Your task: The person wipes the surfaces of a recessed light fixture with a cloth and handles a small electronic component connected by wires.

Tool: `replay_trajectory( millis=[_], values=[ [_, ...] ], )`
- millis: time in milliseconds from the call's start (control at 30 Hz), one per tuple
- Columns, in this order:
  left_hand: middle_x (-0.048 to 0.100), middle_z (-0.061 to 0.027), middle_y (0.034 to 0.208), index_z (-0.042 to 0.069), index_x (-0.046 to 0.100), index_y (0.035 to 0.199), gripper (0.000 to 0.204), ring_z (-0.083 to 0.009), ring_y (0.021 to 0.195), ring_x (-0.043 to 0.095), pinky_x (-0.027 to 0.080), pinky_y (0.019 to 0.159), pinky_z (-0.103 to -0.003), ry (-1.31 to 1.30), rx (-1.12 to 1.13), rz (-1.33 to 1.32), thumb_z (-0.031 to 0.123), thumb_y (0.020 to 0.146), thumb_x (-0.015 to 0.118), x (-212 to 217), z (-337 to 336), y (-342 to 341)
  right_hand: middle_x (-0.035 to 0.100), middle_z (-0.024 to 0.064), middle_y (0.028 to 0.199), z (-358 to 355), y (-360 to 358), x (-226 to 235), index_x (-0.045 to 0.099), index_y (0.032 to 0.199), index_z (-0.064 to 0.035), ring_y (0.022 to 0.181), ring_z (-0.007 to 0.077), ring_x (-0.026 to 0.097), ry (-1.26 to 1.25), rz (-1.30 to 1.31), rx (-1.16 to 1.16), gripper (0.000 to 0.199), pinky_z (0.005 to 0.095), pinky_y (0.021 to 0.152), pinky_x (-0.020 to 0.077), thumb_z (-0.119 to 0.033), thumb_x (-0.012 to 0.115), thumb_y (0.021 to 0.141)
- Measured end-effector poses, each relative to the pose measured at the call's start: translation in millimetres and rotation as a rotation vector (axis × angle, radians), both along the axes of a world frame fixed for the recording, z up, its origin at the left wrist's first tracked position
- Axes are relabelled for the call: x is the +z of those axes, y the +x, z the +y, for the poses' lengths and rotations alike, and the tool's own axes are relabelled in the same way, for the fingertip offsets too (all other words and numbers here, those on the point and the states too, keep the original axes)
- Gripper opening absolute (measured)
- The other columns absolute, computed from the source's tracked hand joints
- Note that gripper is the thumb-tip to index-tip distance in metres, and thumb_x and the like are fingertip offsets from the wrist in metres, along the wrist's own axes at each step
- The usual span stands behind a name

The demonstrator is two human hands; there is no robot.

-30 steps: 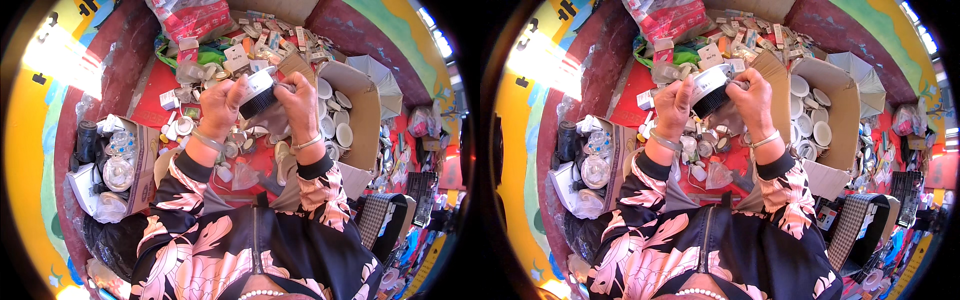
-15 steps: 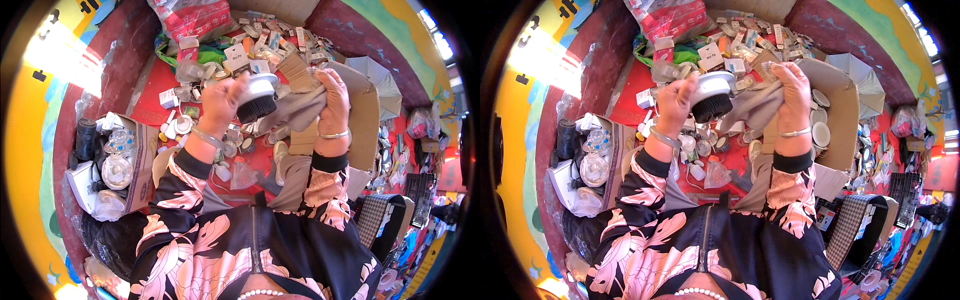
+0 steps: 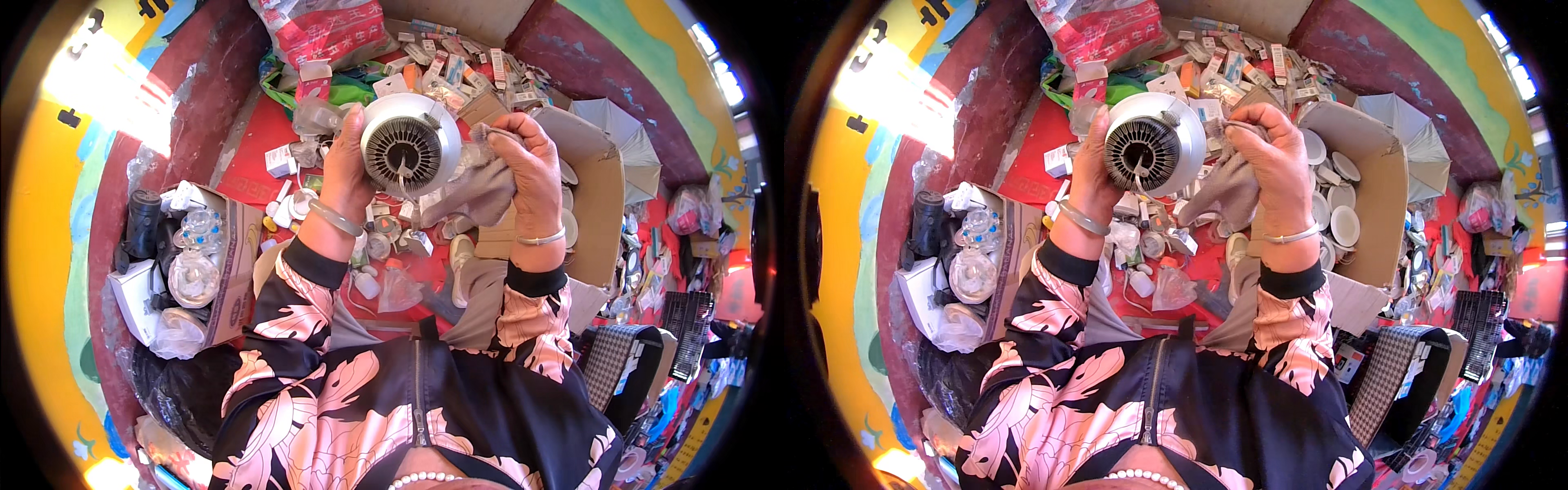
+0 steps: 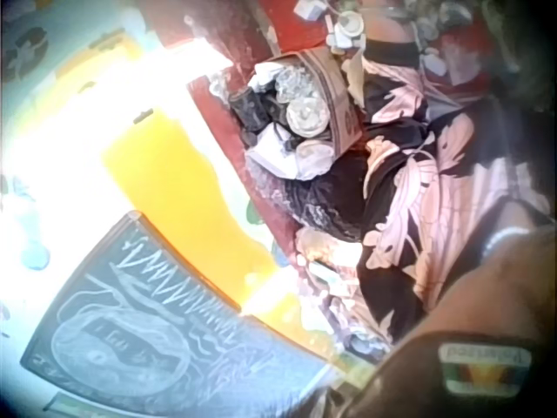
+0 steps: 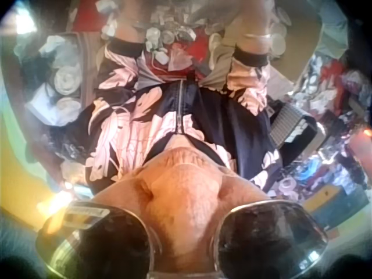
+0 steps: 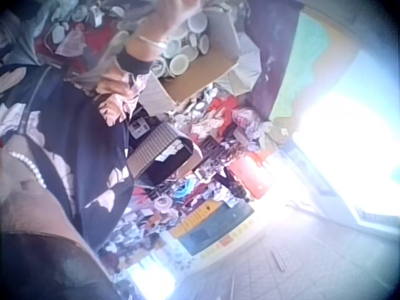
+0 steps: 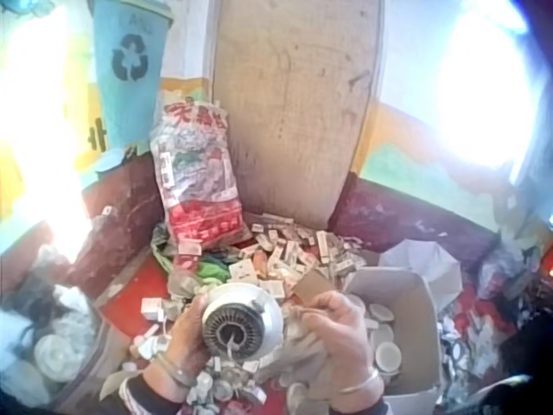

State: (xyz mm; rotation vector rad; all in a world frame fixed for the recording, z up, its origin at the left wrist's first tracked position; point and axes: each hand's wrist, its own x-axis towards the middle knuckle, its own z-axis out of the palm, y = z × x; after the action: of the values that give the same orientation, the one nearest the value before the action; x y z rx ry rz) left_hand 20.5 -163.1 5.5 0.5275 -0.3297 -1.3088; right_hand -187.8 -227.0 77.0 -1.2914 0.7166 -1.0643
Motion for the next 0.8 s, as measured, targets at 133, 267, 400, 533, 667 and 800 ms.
replay_trajectory(
  millis=[133, 267, 400, 533, 667, 800],
  values=[
    [0.061, -0.0178, 0.109, -0.003, 0.047, 0.121, 0.056, -0.0282, 0.096, 0.063, 0.053, 0.084, -0.043, -0.010, -0.045, 0.034, 0.043, 0.089, 0.054, -1.8, -1.1, -0.1, 0.059, -0.0025, 0.079, 13.0, 12.5, -1.9, 0.063, 0.085, -0.0025, 0.070, 0.0048, 0.053, -0.262, 0.131, -0.122, 0.009, 0.0204, 0.063, 0.0425, 0.000, 0.066, 0.076],
    [0.060, -0.0179, 0.109, -0.004, 0.047, 0.120, 0.056, -0.0280, 0.097, 0.062, 0.052, 0.085, -0.041, -0.003, -0.077, 0.056, 0.044, 0.091, 0.051, -2.0, -0.8, -4.2, 0.062, 0.0052, 0.078, 22.7, 29.4, 0.7, 0.065, 0.083, -0.0038, 0.070, 0.0155, 0.060, -0.883, 0.379, -0.273, 0.012, 0.0271, 0.063, 0.0473, 0.001, 0.067, 0.072],
    [0.060, -0.0180, 0.111, -0.003, 0.046, 0.122, 0.056, -0.0278, 0.098, 0.061, 0.051, 0.086, -0.041, -0.012, -0.065, 0.040, 0.044, 0.091, 0.050, 4.7, 2.1, -13.8, 0.062, 0.0084, 0.081, 18.4, 28.7, -8.0, 0.066, 0.085, -0.0056, 0.074, 0.0263, 0.061, -1.072, 0.471, -0.195, 0.020, 0.0335, 0.065, 0.0493, 0.004, 0.064, 0.068],
    [0.059, -0.0176, 0.111, -0.003, 0.046, 0.122, 0.057, -0.0272, 0.097, 0.062, 0.052, 0.085, -0.040, 0.006, -0.037, -0.051, 0.044, 0.091, 0.051, -4.2, -1.2, -4.0, 0.061, 0.0088, 0.084, 14.1, 18.1, -1.4, 0.069, 0.084, -0.0059, 0.079, 0.0261, 0.060, -1.012, 0.547, -0.035, 0.018, 0.0333, 0.067, 0.0489, 0.002, 0.062, 0.069],
    [0.060, -0.0186, 0.111, -0.003, 0.046, 0.123, 0.059, -0.0279, 0.096, 0.063, 0.054, 0.083, -0.041, -0.034, -0.048, -0.062, 0.046, 0.090, 0.050, -6.1, -4.2, -8.7, 0.061, 0.0100, 0.084, 13.7, 6.8, 10.9, 0.069, 0.084, -0.0037, 0.081, 0.0260, 0.060, -1.068, 0.690, -0.052, 0.018, 0.0338, 0.068, 0.0489, 0.001, 0.061, 0.069],
    [0.060, -0.0207, 0.110, -0.003, 0.046, 0.123, 0.058, -0.0303, 0.095, 0.064, 0.056, 0.081, -0.044, -0.040, -0.101, 0.044, 0.046, 0.092, 0.045, 0.5, -3.0, -3.9, 0.063, 0.0099, 0.082, 6.4, -9.4, 16.2, 0.068, 0.085, -0.0014, 0.073, 0.0223, 0.061, -0.939, 0.617, -0.209, 0.017, 0.0299, 0.066, 0.0485, 0.003, 0.061, 0.069]
  ],
)
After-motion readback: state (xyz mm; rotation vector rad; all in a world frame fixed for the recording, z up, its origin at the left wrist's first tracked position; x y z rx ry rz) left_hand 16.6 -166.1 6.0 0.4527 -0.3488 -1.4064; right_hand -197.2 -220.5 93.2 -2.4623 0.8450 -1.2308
